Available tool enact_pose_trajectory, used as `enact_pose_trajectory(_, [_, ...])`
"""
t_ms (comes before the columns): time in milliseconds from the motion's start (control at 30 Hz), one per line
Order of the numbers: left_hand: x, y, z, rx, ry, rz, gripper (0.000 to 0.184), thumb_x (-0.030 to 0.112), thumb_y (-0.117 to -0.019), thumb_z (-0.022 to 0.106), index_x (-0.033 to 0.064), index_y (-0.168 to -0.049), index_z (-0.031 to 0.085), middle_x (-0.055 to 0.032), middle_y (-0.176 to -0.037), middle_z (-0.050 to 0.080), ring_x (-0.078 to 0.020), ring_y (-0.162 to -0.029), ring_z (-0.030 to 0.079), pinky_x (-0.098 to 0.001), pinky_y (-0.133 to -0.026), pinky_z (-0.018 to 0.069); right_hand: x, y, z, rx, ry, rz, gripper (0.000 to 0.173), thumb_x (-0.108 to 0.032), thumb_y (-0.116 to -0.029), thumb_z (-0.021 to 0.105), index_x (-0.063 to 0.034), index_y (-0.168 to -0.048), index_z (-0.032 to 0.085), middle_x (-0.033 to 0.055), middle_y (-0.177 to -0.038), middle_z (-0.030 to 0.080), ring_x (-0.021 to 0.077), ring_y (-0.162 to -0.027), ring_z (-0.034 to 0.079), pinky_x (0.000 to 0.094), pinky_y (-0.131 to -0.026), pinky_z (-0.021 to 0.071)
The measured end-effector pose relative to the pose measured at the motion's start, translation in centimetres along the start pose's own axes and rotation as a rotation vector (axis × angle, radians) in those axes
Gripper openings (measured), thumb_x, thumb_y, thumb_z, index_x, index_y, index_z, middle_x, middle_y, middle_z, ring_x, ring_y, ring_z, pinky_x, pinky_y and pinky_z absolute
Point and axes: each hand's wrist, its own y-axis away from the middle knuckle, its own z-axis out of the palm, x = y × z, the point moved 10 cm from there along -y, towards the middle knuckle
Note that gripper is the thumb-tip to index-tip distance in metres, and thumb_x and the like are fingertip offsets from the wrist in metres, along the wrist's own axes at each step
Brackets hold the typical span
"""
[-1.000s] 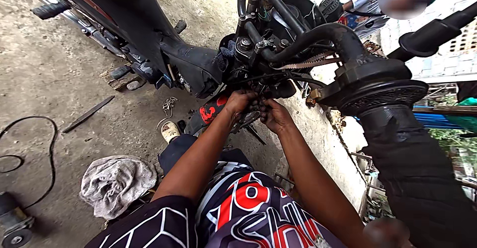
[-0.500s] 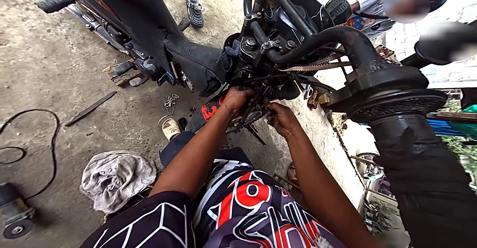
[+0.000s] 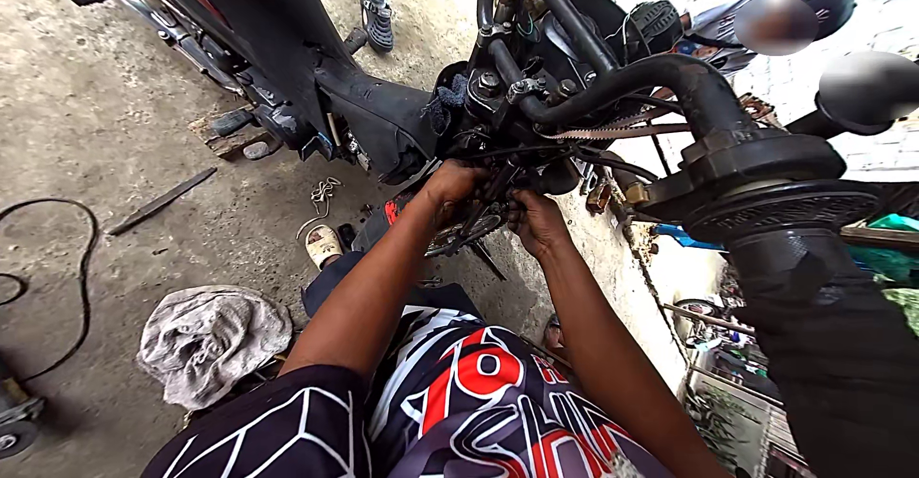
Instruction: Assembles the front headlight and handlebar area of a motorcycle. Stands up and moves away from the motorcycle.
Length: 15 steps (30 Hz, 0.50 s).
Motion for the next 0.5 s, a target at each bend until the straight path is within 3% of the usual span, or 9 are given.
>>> enact_pose_trajectory(67, [-0.3, 0.1, 0.4, -0.087, 0.119, -0.064, 0.01, 0.012, -0.0987, 0.062, 0.0026, -0.1, 0.065, -0.0046, -0.074, 0.063, -0.0068, -0.05, 0.048, -0.0198, -0.043, 0.0386, 0.4, 0.3, 0.3, -0.012, -0.054, 0.028, 0.008, -0.022, -0.0975, 0.065, -0.0143, -0.096, 0.065, -0.0018, -0.073, 0.056, 0.0086, -0.054, 0.05, 0.0244, -0.049, 0.0461])
enact_pose_trajectory(267, [-0.7, -0.4, 0.1, -0.241, 0.203, -0.066, 0.009, 0.01, -0.0963, 0.065, 0.0027, -0.101, 0.067, -0.0061, -0.077, 0.066, -0.0085, -0.054, 0.056, -0.0204, -0.046, 0.0464, 0.6, -0.3, 0.6, 0.032, -0.12, 0.067, 0.008, -0.019, -0.099, 0.062, -0.0124, -0.095, 0.064, -0.0011, -0.072, 0.054, 0.0089, -0.052, 0.047, 0.0236, -0.046, 0.043])
enact_pose_trajectory(400, [-0.6, 0.3, 1.6, -0.335, 0.639, -0.148, 0.006, 0.011, -0.0971, 0.054, 0.007, -0.097, 0.058, -0.0018, -0.072, 0.056, -0.006, -0.05, 0.051, -0.0177, -0.044, 0.0444, 0.6, -0.6, 0.7, 0.027, -0.181, 0.102, 0.007, -0.018, -0.0998, 0.059, -0.0135, -0.095, 0.062, -0.0041, -0.067, 0.047, 0.0054, -0.045, 0.038, 0.0191, -0.039, 0.0344])
enact_pose_trajectory(500, [-1.5, 0.5, 2.2, -0.317, 0.696, -0.133, 0.009, 0.013, -0.099, 0.054, 0.0074, -0.098, 0.061, -0.0036, -0.075, 0.06, -0.0087, -0.054, 0.056, -0.0206, -0.047, 0.0485, 0.7, -0.9, 0.8, -0.03, -0.208, 0.099, 0.006, -0.014, -0.0993, 0.059, -0.0122, -0.095, 0.062, -0.0049, -0.064, 0.044, 0.0042, -0.042, 0.035, 0.0177, -0.036, 0.0329])
